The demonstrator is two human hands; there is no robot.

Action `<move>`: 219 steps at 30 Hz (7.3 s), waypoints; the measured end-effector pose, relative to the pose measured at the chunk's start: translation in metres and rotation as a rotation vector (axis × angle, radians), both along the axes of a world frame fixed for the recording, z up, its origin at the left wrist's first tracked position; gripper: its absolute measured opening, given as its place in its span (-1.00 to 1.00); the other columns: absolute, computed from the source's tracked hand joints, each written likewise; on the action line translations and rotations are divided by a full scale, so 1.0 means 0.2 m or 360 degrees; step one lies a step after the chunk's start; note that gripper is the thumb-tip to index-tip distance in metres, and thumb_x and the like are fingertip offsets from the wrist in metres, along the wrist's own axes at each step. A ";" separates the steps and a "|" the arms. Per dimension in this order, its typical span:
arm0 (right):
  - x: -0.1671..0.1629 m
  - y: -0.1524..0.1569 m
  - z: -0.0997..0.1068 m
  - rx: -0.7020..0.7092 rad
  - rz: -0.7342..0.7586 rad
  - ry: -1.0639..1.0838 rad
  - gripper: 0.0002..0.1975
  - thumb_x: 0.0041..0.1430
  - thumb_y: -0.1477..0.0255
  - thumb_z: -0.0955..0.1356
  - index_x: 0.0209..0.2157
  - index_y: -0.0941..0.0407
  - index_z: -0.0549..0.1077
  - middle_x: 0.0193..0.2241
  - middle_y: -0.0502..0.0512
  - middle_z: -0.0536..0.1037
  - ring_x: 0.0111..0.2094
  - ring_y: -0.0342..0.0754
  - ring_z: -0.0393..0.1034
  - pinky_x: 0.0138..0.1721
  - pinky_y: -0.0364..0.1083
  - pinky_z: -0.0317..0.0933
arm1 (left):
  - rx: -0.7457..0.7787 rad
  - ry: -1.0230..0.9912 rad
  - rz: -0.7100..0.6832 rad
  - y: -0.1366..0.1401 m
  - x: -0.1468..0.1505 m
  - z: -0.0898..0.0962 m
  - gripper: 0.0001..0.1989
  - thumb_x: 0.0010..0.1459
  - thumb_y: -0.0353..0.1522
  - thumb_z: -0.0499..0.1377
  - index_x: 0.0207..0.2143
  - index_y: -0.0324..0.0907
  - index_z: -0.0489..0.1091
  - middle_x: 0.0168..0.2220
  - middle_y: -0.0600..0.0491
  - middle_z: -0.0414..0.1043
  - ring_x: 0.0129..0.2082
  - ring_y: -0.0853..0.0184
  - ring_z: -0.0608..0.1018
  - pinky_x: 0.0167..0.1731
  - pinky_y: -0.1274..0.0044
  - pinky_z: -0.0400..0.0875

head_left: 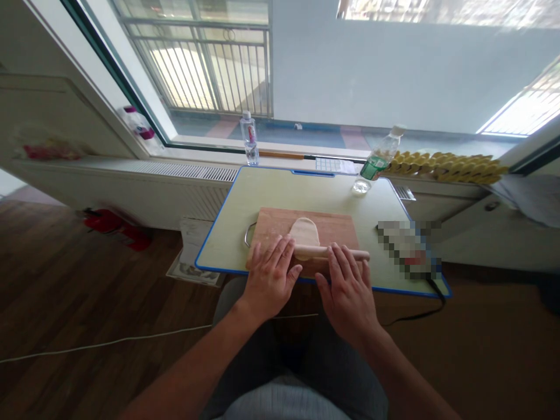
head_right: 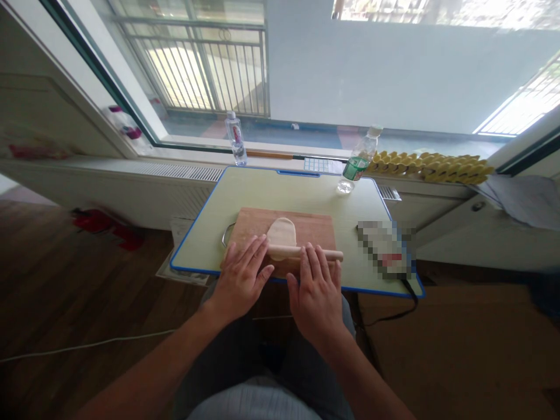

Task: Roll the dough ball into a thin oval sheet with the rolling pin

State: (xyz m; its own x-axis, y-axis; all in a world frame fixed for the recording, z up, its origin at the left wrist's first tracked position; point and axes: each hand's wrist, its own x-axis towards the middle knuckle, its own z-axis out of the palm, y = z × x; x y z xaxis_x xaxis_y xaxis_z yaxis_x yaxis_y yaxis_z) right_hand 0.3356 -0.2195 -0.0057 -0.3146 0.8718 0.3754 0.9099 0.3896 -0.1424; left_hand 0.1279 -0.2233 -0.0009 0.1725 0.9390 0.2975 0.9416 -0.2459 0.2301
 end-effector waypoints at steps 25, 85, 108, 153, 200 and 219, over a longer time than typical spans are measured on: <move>-0.01 0.05 0.00 -0.0085 -0.0014 0.0030 -0.38 0.60 0.18 0.13 0.47 0.23 0.27 0.49 0.35 0.28 0.54 0.20 0.04 0.52 0.36 -0.26 | -0.0035 -0.0049 0.0005 -0.06 0.01 -0.01 -0.41 0.57 -0.16 -0.04 0.53 -0.13 0.17 0.54 -0.08 0.16 0.56 0.10 0.21 0.54 0.04 0.00; -0.02 0.02 -0.05 0.0004 -0.0020 -0.0009 -0.34 0.58 0.13 0.15 0.50 0.21 0.24 0.48 0.35 0.29 0.54 0.27 0.03 0.50 0.40 -0.25 | -0.0002 -0.0011 0.0011 -0.13 0.00 -0.01 -0.36 0.56 -0.08 -0.04 0.54 -0.14 0.15 0.54 -0.12 0.15 0.55 0.07 0.21 0.52 0.03 0.07; -0.03 0.19 -0.03 -0.0013 -0.0067 -0.0017 -0.36 0.60 0.16 0.09 0.47 0.22 0.28 0.46 0.34 0.34 0.51 0.25 0.09 0.51 0.38 -0.27 | -0.0108 -0.0053 -0.0021 -0.05 0.02 0.02 -0.21 0.46 -0.02 0.10 0.55 -0.28 0.09 0.57 -0.18 0.07 0.58 0.02 0.13 0.55 -0.02 -0.05; -0.14 0.33 0.07 -0.0177 -0.0201 -0.0046 -0.40 0.61 0.21 0.07 0.42 0.17 0.36 0.42 0.32 0.40 0.46 0.22 0.18 0.48 0.36 -0.17 | -0.0219 0.0023 0.0017 0.33 -0.03 0.09 -0.37 0.56 -0.10 -0.10 0.54 -0.12 0.17 0.55 -0.09 0.15 0.57 0.09 0.16 0.55 -0.04 -0.10; -0.16 0.56 0.14 -0.0370 -0.0249 -0.0178 -0.35 0.60 0.13 0.05 0.41 0.20 0.38 0.44 0.33 0.37 0.48 0.27 0.13 0.45 0.40 -0.10 | -0.0490 0.0048 0.0024 0.69 -0.01 0.16 -0.38 0.55 -0.05 -0.19 0.47 -0.01 0.30 0.56 0.02 0.14 0.57 0.02 0.14 0.52 -0.05 -0.06; -0.15 0.70 0.17 -0.0342 -0.0286 -0.0183 -0.42 0.60 0.15 0.07 0.24 0.17 0.50 0.26 0.35 0.56 0.30 0.31 0.31 0.34 0.40 0.07 | -0.0482 0.0171 -0.0052 0.93 0.03 0.13 -0.49 0.54 -0.17 -0.14 0.24 -0.04 0.50 0.40 -0.12 0.39 0.37 0.01 0.37 0.41 -0.14 0.09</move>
